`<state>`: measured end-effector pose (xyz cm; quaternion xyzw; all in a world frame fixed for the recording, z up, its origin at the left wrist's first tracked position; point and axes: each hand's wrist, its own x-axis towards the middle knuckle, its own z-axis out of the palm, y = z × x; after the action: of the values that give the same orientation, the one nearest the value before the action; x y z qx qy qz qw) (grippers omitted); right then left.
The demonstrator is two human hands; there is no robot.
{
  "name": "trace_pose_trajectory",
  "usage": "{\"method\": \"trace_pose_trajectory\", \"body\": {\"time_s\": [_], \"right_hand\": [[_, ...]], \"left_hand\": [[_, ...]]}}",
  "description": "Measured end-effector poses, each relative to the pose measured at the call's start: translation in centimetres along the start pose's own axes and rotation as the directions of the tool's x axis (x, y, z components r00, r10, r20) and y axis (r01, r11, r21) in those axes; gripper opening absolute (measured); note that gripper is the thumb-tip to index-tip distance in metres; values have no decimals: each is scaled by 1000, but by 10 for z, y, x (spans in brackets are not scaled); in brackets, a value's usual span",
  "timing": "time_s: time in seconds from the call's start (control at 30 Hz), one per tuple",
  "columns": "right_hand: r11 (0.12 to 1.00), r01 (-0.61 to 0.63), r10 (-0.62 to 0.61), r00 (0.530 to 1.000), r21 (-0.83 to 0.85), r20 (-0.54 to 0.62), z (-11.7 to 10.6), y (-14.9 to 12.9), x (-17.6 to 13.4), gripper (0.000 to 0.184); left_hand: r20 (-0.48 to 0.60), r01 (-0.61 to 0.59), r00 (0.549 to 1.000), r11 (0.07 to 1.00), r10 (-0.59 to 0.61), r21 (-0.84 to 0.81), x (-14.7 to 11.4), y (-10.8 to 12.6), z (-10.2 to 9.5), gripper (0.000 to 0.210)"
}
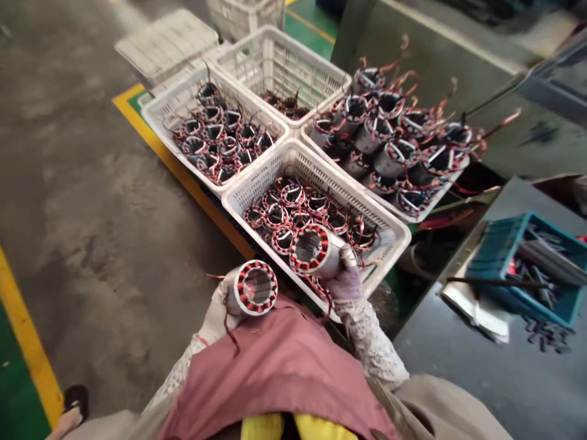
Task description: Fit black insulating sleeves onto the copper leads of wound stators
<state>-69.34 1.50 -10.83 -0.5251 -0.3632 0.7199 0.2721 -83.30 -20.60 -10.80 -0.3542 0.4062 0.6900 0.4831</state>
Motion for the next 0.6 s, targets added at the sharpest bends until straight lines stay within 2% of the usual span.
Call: {"method": "trace_pose_trajectory", "body": {"time_s": [0.07, 0.13, 0.2, 0.23, 0.27, 0.3, 0.33, 0.37, 0.4, 0.43, 0.47, 0.6], "right_hand": [[999, 37, -37, 999, 6, 34, 39, -4, 59, 51], [992, 112, -110, 993, -51, 34, 77, -9, 124, 52], [949, 207, -209, 978, -237, 18, 110, -8, 190, 53], [891, 239, -252, 968, -386, 17, 124, -5, 220, 53], [787, 241, -270, 962, -567, 34, 136, 1, 247, 52], [610, 217, -244, 966, -762, 80, 145, 9, 270, 50], [367, 188, -175, 976, -911, 130, 153, 19, 289, 48], [110, 172, -74, 984, -979, 164, 158, 30, 305, 45], [-101, 181, 36, 983, -978, 179, 161, 40, 316, 41], [-234, 207, 129, 975, -950, 180, 163, 48, 324, 38], [-302, 227, 191, 966, -926, 174, 163, 54, 330, 36], [-409, 286, 295, 940, -866, 171, 158, 54, 348, 44]], "left_hand": [[-29, -11, 1000, 1000, 11, 11, 17, 29, 6, 43], [-102, -47, 993, 997, 53, 54, 31, 56, 9, 43], [-166, -87, 980, 988, 107, 127, 43, 80, 11, 46], [-174, -100, 976, 980, 130, 171, 48, 90, 13, 50], [-168, -111, 975, 970, 148, 215, 53, 100, 15, 53], [-152, -115, 976, 959, 158, 258, 59, 108, 17, 56], [-134, -116, 978, 948, 162, 297, 65, 116, 19, 59], [-118, -114, 980, 936, 161, 332, 71, 121, 22, 61], [-107, -111, 981, 925, 159, 364, 77, 125, 24, 63], [-98, -107, 983, 914, 157, 392, 83, 128, 26, 65], [-91, -101, 984, 904, 152, 415, 89, 130, 27, 66], [-101, -52, 988, 877, 114, 478, 107, 131, 36, 70]]}}
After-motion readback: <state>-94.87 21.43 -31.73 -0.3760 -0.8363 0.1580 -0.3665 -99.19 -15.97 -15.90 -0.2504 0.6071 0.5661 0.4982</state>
